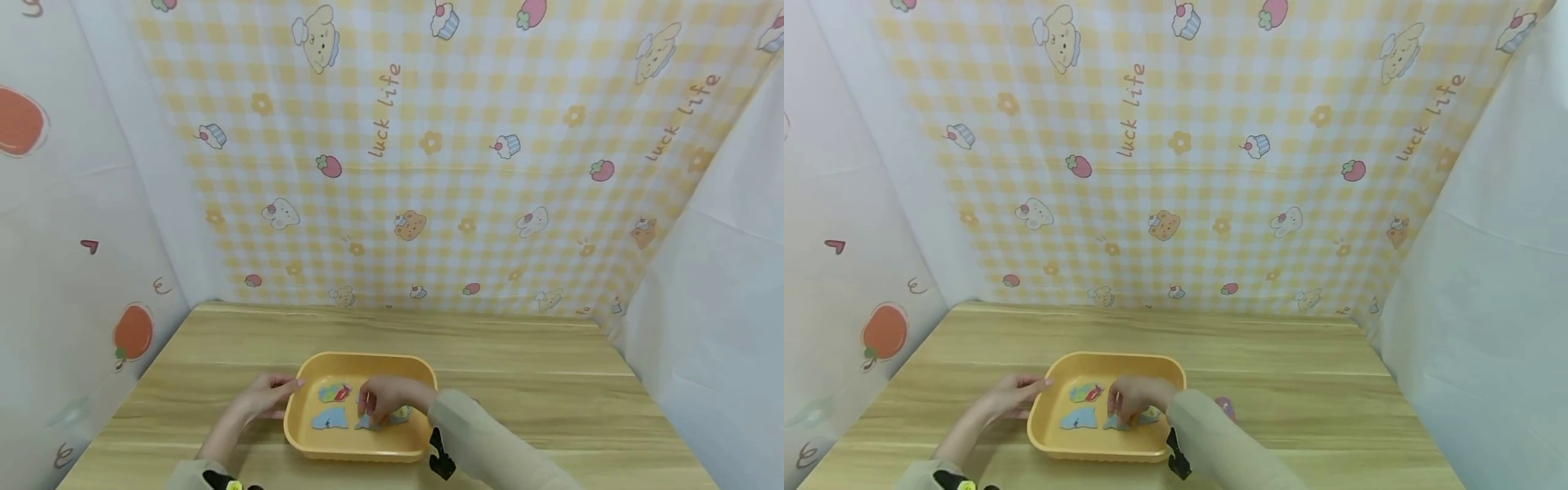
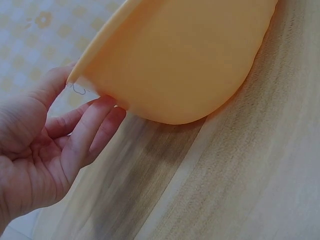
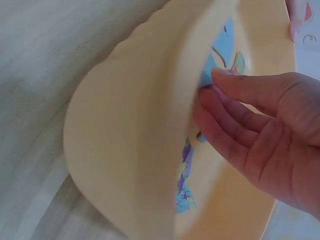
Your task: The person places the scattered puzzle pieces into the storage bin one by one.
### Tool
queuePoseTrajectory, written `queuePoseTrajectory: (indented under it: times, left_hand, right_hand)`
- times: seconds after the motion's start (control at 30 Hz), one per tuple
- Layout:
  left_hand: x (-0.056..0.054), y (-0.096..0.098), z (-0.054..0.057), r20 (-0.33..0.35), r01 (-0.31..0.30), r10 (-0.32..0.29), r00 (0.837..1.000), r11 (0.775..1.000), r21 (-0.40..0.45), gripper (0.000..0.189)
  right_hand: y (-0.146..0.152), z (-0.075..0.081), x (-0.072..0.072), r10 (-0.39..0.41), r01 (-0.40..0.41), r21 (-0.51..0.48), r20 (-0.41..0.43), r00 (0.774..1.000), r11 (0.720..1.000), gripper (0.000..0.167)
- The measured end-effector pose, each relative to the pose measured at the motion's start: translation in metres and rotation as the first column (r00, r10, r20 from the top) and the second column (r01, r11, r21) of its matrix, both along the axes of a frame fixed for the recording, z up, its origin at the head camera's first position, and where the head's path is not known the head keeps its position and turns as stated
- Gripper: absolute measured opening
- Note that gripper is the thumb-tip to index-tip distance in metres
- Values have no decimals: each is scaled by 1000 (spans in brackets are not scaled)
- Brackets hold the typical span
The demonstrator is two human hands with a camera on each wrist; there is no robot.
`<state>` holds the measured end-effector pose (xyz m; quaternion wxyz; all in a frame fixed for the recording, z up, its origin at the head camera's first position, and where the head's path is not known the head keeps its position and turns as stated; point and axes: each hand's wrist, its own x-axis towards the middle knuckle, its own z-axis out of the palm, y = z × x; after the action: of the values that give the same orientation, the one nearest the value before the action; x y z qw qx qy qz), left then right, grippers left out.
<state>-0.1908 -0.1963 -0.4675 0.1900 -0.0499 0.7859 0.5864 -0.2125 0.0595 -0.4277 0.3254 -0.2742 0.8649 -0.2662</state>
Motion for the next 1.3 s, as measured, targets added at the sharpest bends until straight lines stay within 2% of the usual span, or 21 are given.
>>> queuePoseTrajectory:
  times: [0.1, 0.23, 0.4, 0.47, 0.53, 0.63, 0.77, 0.83, 0.93, 1.07, 1.17, 1.3]
  left_hand:
    - [-1, 0, 2, -14, 23, -23, 1000, 1000, -2, 65]
    - [-2, -1, 4, -25, 24, -24, 999, 999, -25, 64]
    - [-5, 0, 5, -24, 18, -18, 1000, 999, -35, 64]
    - [-6, 0, 5, -24, 12, -13, 1000, 999, -38, 65]
    - [-6, -1, 6, -21, 5, -6, 1000, 999, -45, 64]
    - [-5, -2, 7, -16, -1, 0, 1000, 999, -50, 64]
    - [-5, -3, 7, -7, 1, -1, 1000, 999, -50, 66]
    - [-4, -4, 6, -2, 1, -1, 1000, 999, -40, 66]
    - [-3, -4, 5, 5, 6, -6, 1000, 1000, -24, 67]
    - [-3, -3, 4, 2, 13, -13, 1000, 1000, -22, 67]
    - [-2, -2, 3, -2, 10, -11, 1000, 1000, -26, 65]
    - [-1, 0, 0, 1, 0, 0, 1000, 1000, -27, 65]
  right_hand:
    - [8, 2, -3, 2, -6, -57, -66, 998, 998, 16]
    - [24, 8, -8, -32, 13, -150, -125, 992, 989, 16]
    - [49, 12, -13, -123, 72, -253, -194, 973, 965, 19]
    - [61, 12, -15, -166, 99, -304, -202, 965, 947, 21]
    - [72, 11, -16, -219, 144, -362, -174, 960, 921, 23]
    - [90, 9, -16, -310, 222, -406, -164, 937, 886, 25]
    - [111, 2, -15, -414, 319, -393, -187, 891, 863, 23]
    - [122, -5, -14, -435, 345, -371, -193, 879, 862, 22]
    - [137, -15, -11, -446, 371, -343, -173, 878, 863, 23]
    - [153, -24, -5, -443, 383, -339, -119, 888, 859, 23]
    - [162, -28, 0, -440, 386, -314, -122, 890, 868, 22]
    - [170, -31, 6, -463, 424, -239, -141, 875, 874, 22]
